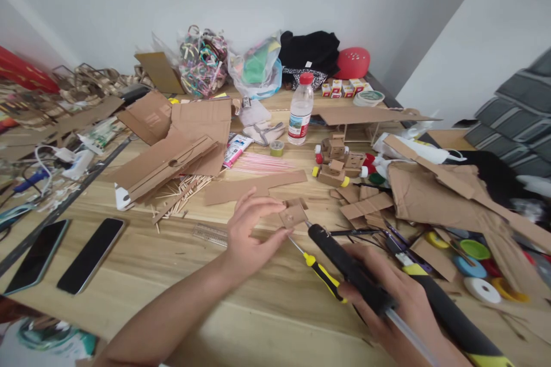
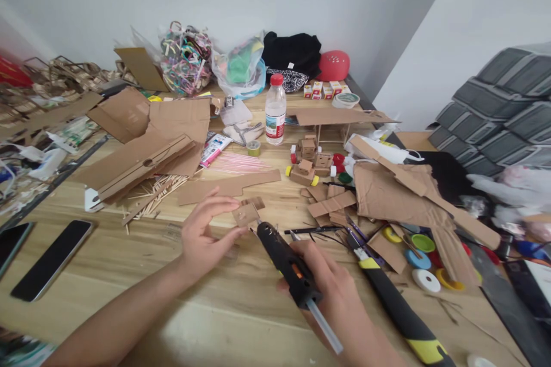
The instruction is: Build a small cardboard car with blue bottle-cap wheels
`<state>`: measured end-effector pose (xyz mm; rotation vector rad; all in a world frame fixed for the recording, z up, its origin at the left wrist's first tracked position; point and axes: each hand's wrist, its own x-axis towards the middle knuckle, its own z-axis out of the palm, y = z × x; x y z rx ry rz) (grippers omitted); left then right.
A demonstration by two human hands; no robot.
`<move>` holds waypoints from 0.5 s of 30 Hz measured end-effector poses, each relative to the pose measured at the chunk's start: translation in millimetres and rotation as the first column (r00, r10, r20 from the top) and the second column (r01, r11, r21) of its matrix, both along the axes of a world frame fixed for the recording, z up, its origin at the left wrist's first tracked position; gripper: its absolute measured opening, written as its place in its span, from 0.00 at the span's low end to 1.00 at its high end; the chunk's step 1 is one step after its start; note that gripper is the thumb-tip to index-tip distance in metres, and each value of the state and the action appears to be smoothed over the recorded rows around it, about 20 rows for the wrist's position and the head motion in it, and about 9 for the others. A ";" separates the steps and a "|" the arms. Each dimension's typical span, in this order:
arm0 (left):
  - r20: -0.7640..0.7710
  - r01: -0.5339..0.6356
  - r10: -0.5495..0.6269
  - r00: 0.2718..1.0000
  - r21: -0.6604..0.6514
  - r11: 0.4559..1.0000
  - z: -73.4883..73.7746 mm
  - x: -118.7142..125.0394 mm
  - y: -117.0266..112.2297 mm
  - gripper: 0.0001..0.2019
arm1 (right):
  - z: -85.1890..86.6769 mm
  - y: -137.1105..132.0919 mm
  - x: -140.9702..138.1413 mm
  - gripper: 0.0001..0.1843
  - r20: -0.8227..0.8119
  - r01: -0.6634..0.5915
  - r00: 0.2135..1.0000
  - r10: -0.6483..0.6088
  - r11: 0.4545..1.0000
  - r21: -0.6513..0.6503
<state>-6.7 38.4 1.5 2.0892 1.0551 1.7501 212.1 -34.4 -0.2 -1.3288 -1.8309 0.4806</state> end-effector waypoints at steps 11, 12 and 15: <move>0.783 0.699 -0.006 0.622 -0.552 0.455 -21.0 -13.3 41.2 0.22 | 40.4 34.7 43.7 0.36 -0.505 -0.114 0.826 -0.250 0.804 -0.584; 0.795 0.727 -0.016 0.606 -0.546 0.415 -21.8 -14.7 42.2 0.22 | 40.7 39.7 46.1 0.35 -0.489 -0.139 0.844 -0.219 0.793 -0.593; 0.810 0.769 -0.040 0.585 -0.538 0.345 -24.5 -19.3 43.9 0.20 | 36.9 51.7 45.4 0.37 -0.258 -0.059 0.962 -0.084 0.865 -0.499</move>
